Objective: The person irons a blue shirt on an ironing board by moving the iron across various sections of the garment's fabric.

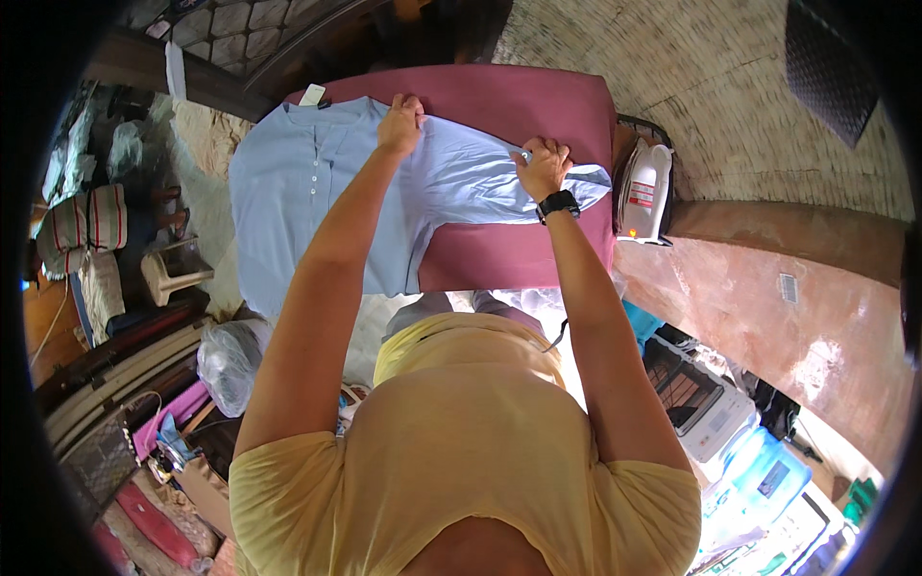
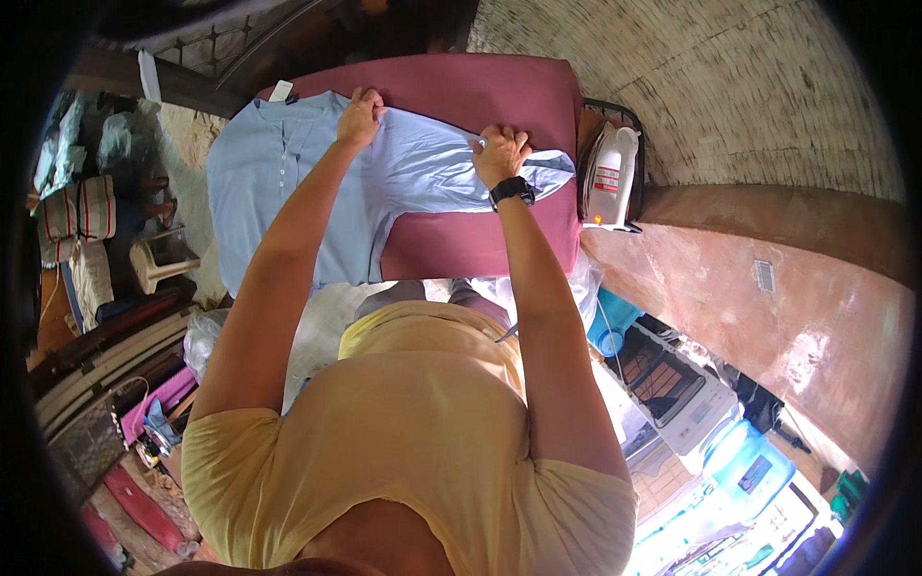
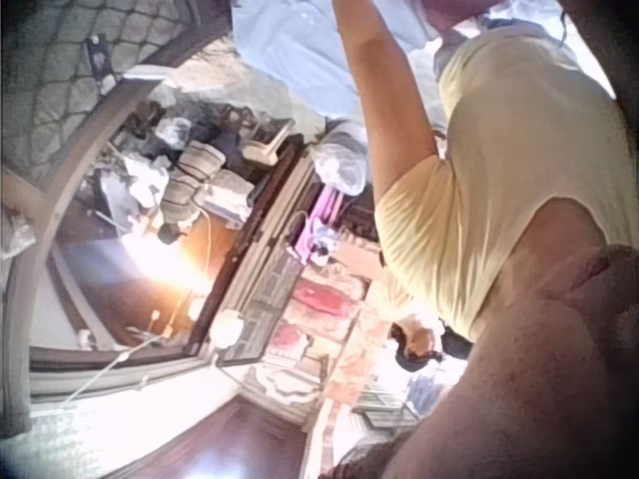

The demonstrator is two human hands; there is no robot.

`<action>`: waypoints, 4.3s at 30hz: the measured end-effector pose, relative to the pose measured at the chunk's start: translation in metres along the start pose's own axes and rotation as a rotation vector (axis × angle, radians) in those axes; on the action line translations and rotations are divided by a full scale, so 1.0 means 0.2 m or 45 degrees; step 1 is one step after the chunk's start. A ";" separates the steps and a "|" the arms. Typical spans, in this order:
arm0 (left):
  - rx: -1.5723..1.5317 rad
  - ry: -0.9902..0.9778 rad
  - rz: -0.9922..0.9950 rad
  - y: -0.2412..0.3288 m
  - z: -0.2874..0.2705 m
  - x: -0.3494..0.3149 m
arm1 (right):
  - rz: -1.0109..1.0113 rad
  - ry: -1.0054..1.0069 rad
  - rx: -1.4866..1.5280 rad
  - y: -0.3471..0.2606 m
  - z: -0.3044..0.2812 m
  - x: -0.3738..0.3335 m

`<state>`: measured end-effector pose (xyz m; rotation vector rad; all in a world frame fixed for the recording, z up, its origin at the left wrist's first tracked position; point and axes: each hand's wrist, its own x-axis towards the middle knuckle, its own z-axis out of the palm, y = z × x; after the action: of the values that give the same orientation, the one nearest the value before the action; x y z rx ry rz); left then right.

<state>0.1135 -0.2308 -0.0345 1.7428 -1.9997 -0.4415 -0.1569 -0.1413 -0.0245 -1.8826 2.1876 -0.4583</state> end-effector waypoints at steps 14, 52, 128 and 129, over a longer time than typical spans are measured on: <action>0.030 -0.086 0.435 0.12 0.00 0.02 | -0.292 -0.034 0.080 0.06 -0.06 0.04; -0.410 0.146 0.362 0.41 0.26 -0.22 | -0.465 -0.126 0.292 0.09 -0.05 -0.63; 0.002 -0.183 0.145 -0.40 -0.21 0.21 | 0.041 -0.105 0.438 -0.83 -0.05 0.05; -0.004 -0.181 0.158 -0.41 -0.20 0.21 | 0.063 -0.106 0.414 -0.84 -0.05 0.08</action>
<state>0.1990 -0.2819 -0.0372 1.6143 -2.1901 -0.5395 -0.0090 -0.1775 0.0470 -1.6415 1.9627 -0.6676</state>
